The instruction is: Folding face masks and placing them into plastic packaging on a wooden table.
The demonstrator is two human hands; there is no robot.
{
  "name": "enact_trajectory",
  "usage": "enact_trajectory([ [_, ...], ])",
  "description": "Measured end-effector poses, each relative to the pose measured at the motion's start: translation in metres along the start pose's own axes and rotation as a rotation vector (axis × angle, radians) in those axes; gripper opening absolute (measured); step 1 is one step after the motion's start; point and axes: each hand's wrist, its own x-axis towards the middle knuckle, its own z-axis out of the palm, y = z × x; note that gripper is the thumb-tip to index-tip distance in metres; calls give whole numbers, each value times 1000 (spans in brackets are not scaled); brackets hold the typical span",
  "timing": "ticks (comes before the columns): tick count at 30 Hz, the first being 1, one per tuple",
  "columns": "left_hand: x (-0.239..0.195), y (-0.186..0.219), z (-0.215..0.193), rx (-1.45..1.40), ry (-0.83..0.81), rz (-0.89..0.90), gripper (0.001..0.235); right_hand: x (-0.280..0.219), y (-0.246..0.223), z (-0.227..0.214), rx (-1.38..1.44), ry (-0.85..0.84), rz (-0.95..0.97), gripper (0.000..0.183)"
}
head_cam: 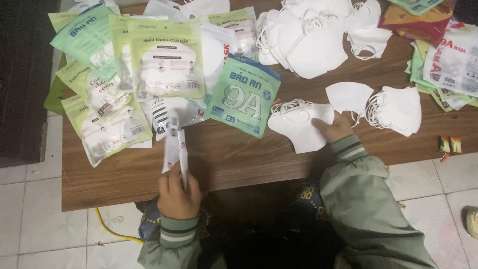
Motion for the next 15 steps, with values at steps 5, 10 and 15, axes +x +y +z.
enact_trajectory([
  [5,-7,9,21,27,-254,65,51,-5,-3,0,-8,21,12,45],
  [10,-18,13,61,-3,-155,95,61,-3,1,5,-46,98,5,57],
  [15,-14,18,58,-181,-160,119,42,2,6,6,-88,99,28,58],
])
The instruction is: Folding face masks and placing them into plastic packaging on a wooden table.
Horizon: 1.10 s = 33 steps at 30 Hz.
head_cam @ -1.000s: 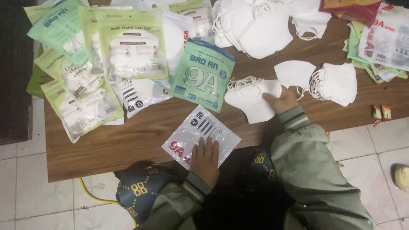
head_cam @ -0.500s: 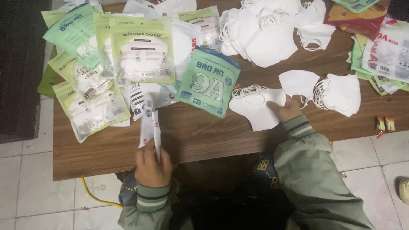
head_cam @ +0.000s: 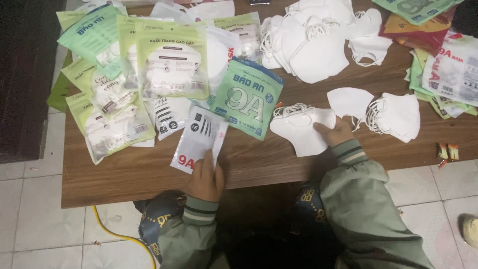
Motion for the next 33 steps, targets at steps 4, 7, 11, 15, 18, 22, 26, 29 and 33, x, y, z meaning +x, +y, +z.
enact_trajectory([
  [4,-4,-9,18,-4,-31,44,31,-10,-11,1,26,-14,1,53],
  [7,-11,-16,40,-113,-74,21,28,-3,-1,1,-33,2,-12,56],
  [11,-22,-19,62,-161,-289,27,33,-18,-18,-2,3,27,-54,49],
  [15,-37,-29,97,-163,-499,58,45,-41,-41,-9,2,53,-116,48],
  [18,-23,-10,81,-223,-610,-107,49,-75,-76,-21,115,64,-112,40],
  [22,-10,4,63,-253,-624,-182,50,-72,-50,5,46,-111,-204,34],
  [26,4,17,41,-431,-573,-217,47,-113,-43,65,174,-368,-647,24],
  [29,7,23,32,-470,-585,-264,45,-117,-57,98,358,-638,-1122,24],
  [33,16,25,6,-538,-634,-378,42,-93,-26,128,-103,-1048,-1165,37],
])
